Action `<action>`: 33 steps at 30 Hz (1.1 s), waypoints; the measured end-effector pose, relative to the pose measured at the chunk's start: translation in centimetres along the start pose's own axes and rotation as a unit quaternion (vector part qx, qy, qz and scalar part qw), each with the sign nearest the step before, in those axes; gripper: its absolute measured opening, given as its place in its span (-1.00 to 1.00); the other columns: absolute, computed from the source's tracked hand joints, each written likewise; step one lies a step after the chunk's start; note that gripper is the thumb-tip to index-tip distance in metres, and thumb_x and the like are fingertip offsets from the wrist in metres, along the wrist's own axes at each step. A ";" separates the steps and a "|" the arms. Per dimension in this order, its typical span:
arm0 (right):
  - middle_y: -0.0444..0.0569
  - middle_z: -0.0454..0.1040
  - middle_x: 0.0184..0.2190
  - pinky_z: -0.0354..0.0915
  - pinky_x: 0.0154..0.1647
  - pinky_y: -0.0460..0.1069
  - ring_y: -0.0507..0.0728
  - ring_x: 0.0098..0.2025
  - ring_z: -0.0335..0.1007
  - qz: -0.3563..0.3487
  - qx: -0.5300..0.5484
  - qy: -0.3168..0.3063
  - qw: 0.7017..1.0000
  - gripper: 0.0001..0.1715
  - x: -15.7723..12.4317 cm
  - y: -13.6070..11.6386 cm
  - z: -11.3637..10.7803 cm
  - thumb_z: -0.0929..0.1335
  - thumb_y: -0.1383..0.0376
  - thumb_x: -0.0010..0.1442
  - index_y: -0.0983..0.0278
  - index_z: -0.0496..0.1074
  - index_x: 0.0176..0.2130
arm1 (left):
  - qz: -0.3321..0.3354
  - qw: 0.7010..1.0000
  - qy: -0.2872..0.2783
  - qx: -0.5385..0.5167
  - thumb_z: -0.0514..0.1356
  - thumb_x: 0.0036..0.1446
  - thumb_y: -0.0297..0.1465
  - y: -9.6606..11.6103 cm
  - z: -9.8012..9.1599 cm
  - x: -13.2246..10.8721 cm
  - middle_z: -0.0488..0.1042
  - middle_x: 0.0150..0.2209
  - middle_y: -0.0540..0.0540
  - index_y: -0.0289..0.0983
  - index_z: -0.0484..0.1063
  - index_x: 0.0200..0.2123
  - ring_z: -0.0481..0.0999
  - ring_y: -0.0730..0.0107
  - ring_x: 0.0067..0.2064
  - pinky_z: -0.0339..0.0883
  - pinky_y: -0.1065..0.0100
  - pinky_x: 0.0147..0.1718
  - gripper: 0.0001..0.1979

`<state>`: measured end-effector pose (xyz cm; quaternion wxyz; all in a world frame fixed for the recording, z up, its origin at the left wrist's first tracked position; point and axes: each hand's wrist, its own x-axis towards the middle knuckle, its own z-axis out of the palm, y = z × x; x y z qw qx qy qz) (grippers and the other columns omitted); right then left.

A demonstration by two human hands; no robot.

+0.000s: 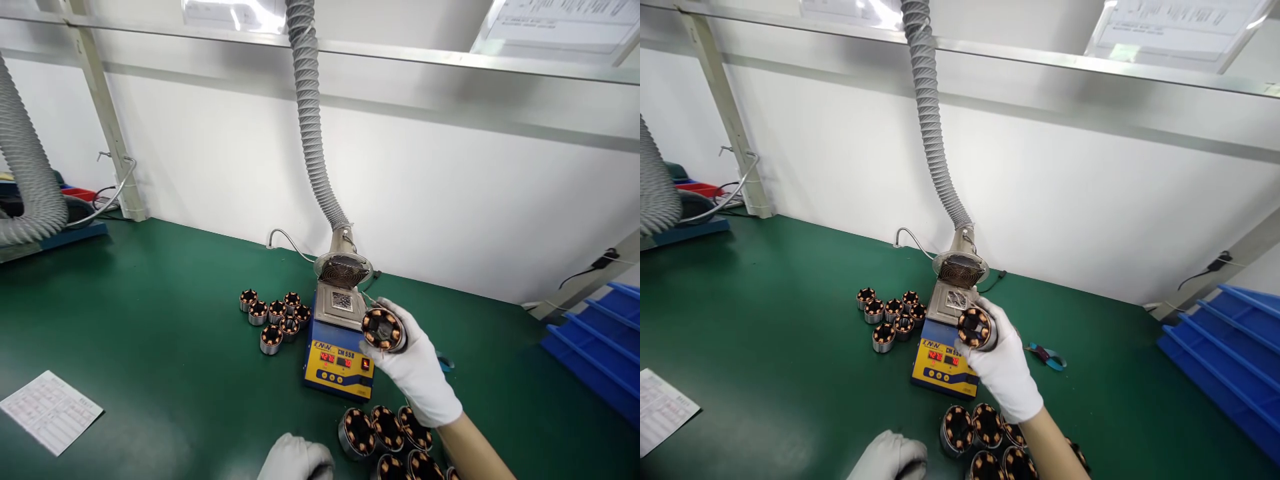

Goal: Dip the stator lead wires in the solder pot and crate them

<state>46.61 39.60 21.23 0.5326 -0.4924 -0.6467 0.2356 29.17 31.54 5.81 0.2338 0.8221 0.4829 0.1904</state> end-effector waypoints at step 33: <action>-0.11 0.50 -0.37 0.35 -0.19 0.03 0.14 -0.27 0.43 0.276 0.208 -0.284 0.894 -0.28 -2.9 -1.0 -0.1 0.54 0.31 -0.36 0.28 0.38 -0.13 | -0.063 0.936 0.034 -0.345 0.07 -0.07 -0.38 4.6 -8.7 2.0 0.33 -0.59 0.03 -0.28 0.34 -0.61 0.27 0.46 -0.50 0.15 0.42 -0.48 -0.85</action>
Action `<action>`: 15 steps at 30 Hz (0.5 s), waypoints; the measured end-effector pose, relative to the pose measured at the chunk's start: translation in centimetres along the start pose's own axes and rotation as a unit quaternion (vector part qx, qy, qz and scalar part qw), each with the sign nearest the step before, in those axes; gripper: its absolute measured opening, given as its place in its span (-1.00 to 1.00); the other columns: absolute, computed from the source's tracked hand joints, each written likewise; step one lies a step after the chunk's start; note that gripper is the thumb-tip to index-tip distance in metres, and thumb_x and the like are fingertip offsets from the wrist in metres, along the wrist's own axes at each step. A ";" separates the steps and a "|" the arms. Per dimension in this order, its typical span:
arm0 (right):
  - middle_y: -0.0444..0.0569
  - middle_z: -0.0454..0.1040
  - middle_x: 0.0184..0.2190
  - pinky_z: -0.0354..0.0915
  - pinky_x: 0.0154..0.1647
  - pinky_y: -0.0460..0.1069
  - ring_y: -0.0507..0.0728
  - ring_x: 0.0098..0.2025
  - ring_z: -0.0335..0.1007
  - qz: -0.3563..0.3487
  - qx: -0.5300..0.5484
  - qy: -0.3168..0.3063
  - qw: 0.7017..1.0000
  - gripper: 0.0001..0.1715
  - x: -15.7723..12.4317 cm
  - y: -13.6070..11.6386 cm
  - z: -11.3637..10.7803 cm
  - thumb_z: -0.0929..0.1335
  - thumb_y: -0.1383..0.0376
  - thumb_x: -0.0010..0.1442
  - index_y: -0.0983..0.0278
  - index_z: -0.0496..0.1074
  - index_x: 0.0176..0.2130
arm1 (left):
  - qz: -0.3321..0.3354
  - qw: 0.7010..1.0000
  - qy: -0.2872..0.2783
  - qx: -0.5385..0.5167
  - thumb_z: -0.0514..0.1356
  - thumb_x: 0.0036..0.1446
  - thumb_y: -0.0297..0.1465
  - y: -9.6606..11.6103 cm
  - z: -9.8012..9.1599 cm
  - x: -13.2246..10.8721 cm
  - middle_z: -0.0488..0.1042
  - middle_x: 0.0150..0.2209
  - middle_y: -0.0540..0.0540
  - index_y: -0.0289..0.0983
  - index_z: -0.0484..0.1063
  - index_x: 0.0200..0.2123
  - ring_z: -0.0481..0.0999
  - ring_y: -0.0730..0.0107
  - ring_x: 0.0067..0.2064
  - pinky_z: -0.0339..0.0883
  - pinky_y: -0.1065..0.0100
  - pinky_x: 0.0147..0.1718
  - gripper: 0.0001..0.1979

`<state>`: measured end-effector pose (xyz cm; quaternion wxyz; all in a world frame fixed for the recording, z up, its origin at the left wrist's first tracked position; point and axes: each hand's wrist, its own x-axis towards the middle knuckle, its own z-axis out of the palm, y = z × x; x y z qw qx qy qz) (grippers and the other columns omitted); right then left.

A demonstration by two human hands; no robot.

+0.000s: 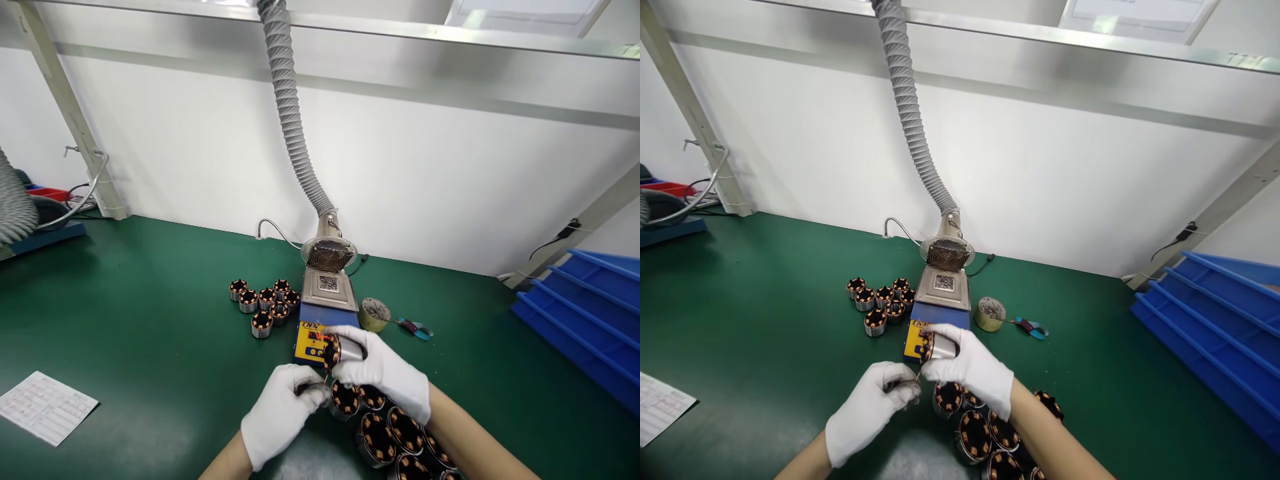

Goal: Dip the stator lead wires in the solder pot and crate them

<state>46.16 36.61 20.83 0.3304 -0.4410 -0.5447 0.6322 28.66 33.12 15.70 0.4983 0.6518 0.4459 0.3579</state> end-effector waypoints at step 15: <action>0.08 0.49 -0.19 0.28 -0.08 0.10 0.25 -0.13 0.38 -0.093 -0.191 0.381 0.900 -0.34 10.5 0.5 -7.1 0.47 0.14 -0.24 0.33 0.41 -0.12 | -0.006 0.966 -0.032 0.258 0.10 0.06 -0.47 -6.8 1.2 -1.2 0.56 -0.37 0.03 -0.19 0.48 -0.38 0.48 0.36 -0.31 0.25 0.39 -0.25 -0.84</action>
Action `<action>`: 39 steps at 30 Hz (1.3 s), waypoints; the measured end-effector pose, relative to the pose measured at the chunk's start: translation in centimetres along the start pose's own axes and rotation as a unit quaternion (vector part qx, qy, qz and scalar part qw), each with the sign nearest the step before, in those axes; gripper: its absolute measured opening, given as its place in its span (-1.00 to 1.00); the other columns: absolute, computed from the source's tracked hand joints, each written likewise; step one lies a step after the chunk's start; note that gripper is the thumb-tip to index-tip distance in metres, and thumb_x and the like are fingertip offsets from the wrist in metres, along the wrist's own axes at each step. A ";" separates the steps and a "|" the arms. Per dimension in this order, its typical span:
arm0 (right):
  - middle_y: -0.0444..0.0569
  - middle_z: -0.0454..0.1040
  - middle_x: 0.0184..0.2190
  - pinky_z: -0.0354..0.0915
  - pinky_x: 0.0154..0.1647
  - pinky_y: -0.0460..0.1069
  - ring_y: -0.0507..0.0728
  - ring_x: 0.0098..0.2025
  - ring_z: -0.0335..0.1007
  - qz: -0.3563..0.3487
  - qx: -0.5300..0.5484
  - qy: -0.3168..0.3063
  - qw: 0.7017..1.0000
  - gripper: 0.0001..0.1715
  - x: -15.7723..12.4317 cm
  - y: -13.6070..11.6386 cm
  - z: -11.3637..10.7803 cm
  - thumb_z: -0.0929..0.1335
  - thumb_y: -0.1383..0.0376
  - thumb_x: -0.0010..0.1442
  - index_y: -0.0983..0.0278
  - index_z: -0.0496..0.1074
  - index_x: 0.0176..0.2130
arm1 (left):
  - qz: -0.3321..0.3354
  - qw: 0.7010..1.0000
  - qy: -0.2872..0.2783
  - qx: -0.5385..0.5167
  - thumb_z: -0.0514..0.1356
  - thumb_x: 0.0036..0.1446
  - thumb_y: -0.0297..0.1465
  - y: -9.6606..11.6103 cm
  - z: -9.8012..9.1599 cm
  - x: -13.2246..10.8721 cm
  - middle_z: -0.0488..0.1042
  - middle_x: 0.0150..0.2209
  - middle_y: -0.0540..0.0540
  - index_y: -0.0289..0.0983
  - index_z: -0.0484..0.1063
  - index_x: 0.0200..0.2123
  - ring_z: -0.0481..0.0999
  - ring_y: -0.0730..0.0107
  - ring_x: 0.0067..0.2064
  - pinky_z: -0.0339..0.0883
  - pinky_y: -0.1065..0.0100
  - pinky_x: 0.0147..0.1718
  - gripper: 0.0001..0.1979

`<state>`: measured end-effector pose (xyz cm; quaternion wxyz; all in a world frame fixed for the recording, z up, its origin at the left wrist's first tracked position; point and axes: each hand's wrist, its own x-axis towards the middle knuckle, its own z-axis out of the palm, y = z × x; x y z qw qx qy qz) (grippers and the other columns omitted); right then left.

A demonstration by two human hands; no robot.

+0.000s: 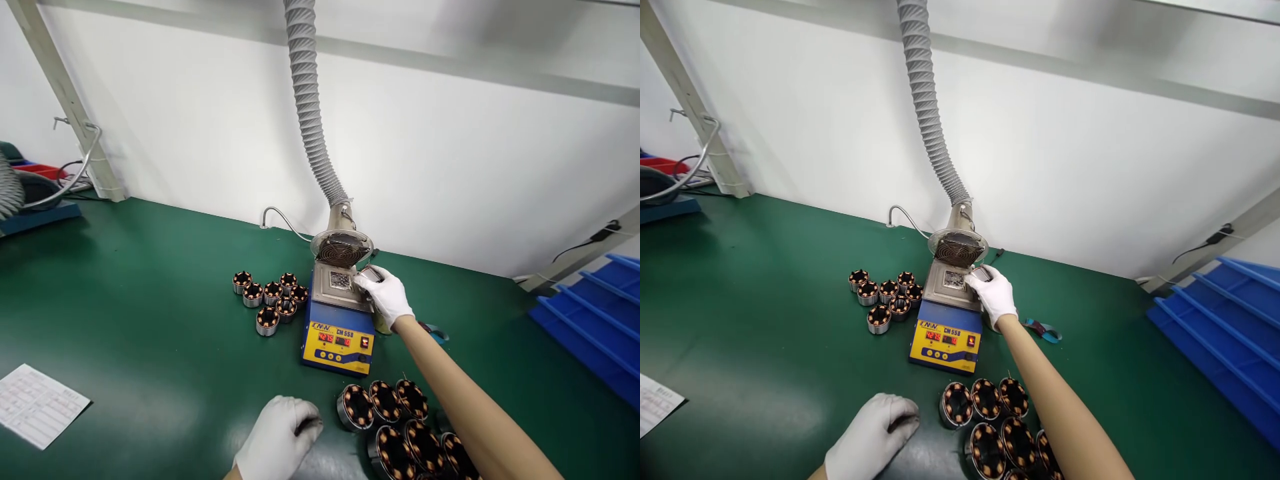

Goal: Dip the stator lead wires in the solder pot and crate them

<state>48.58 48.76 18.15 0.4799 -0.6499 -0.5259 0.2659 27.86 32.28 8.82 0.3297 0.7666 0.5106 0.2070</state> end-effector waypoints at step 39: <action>-0.01 0.53 -0.22 0.33 -0.16 0.02 0.20 -0.18 0.43 -0.060 -0.221 -0.013 0.973 -0.37 1.4 -0.1 0.6 0.43 0.09 -0.13 0.25 0.43 -0.05 | 0.029 0.999 0.001 0.020 0.12 0.10 -0.46 -1.0 0.7 -0.2 0.54 -0.38 0.05 -0.18 0.44 -0.36 0.48 0.34 -0.32 0.28 0.35 -0.27 -0.89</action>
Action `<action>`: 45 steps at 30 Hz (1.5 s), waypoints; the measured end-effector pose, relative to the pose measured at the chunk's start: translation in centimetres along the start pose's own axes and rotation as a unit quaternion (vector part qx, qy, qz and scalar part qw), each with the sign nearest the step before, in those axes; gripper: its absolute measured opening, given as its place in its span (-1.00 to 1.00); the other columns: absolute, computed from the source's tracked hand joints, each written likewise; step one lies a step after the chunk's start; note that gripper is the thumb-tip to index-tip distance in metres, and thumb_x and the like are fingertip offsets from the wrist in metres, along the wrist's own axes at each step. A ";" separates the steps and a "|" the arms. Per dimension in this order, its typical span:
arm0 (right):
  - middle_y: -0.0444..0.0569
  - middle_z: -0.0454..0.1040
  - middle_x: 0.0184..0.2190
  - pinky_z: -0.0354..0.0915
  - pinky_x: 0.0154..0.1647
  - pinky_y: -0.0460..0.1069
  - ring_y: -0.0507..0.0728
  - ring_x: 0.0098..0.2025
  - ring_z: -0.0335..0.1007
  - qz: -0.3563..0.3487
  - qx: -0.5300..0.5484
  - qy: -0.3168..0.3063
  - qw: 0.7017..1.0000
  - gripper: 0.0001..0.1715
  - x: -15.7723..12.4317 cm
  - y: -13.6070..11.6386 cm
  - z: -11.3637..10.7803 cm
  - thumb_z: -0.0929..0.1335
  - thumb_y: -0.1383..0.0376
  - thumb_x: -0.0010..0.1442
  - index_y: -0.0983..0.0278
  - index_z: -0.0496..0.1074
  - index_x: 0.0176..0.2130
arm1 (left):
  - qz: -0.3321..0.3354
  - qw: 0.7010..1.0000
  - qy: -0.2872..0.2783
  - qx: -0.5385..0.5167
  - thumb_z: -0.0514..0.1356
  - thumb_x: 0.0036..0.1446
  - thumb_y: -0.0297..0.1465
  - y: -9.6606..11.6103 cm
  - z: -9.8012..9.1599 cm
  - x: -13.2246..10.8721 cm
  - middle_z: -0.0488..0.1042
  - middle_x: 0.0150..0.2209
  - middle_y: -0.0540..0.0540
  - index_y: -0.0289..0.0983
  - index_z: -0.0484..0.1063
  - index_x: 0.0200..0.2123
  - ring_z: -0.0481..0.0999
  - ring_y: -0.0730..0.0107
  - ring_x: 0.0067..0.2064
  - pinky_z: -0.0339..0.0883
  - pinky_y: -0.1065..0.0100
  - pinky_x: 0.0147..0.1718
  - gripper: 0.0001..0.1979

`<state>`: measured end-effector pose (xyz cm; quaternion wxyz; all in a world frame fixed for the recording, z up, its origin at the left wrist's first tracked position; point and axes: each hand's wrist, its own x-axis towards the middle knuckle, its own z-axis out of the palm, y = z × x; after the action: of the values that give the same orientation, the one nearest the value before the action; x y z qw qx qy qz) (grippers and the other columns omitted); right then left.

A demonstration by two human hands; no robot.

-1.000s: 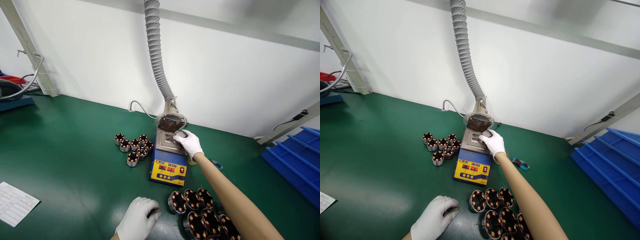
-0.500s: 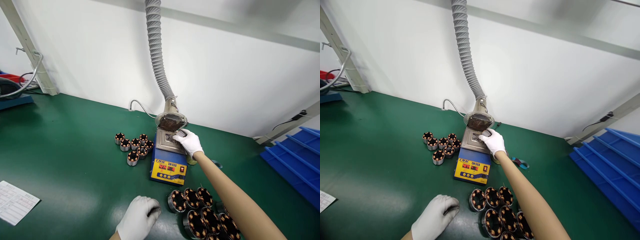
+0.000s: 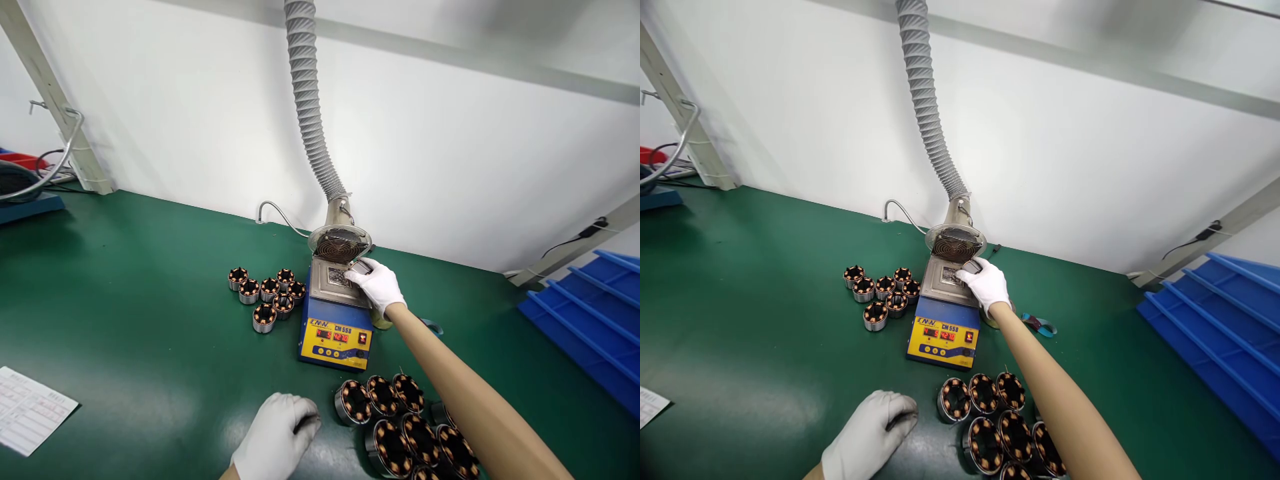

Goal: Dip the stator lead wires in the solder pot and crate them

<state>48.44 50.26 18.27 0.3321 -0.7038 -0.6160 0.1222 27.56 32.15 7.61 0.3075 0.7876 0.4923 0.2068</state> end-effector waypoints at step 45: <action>-0.13 0.45 -0.50 0.34 -0.61 -0.13 0.02 -0.50 0.37 0.207 0.518 0.108 0.823 -0.73 1.9 -2.4 0.3 0.45 0.30 -0.12 0.26 0.37 -0.35 | -0.004 0.999 -0.030 0.043 0.14 0.06 -0.47 0.3 -0.4 0.8 0.57 -0.33 0.01 -0.19 0.48 -0.32 0.53 0.30 -0.26 0.33 0.36 -0.23 -0.85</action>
<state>46.73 52.20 19.94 0.6791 -0.5479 -0.2624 0.4121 27.88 32.88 8.13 0.2885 0.8042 0.4943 0.1601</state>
